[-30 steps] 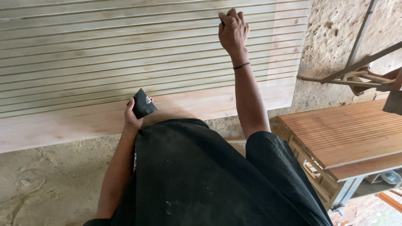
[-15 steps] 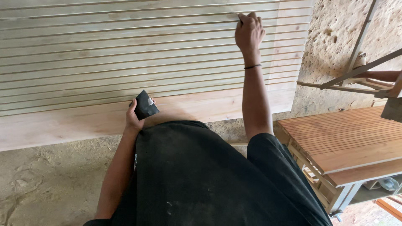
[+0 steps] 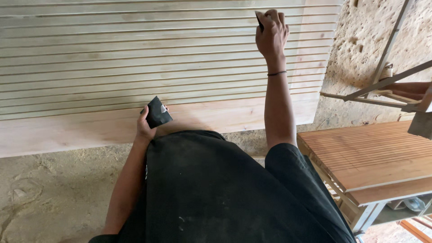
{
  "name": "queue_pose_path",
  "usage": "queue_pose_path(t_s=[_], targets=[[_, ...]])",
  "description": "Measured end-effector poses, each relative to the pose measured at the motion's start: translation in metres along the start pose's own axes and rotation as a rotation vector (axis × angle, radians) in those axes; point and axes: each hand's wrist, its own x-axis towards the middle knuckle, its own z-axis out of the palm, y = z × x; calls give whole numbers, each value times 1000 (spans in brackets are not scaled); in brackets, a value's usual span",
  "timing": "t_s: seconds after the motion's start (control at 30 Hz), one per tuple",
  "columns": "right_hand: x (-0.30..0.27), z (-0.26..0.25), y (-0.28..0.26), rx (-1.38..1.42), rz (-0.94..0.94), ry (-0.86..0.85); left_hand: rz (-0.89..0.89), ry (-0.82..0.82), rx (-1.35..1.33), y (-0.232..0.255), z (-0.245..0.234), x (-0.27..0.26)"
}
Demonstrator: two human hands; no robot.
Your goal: The person sands a large wooden board using two sanding blocks held in each hand. They move the blocks back and forth along the grain of the wood to smooth the surface.
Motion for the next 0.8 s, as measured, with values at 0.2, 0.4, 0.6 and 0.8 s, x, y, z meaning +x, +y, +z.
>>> queue_pose_path(t_s=[0.2,0.4,0.6,0.8], targets=[[-3,-15,-8,-5,-135,50,-22,-27,-24,2,-1,3],[-3,-6,-8,7,-177,95,-8,-11,5,2,2,1],[-6,-4,2,-48,-248,39,-24,-14,-26,3,2,0],[5,-9,30,72,-220,30,-15,-29,-26,2,2,0]])
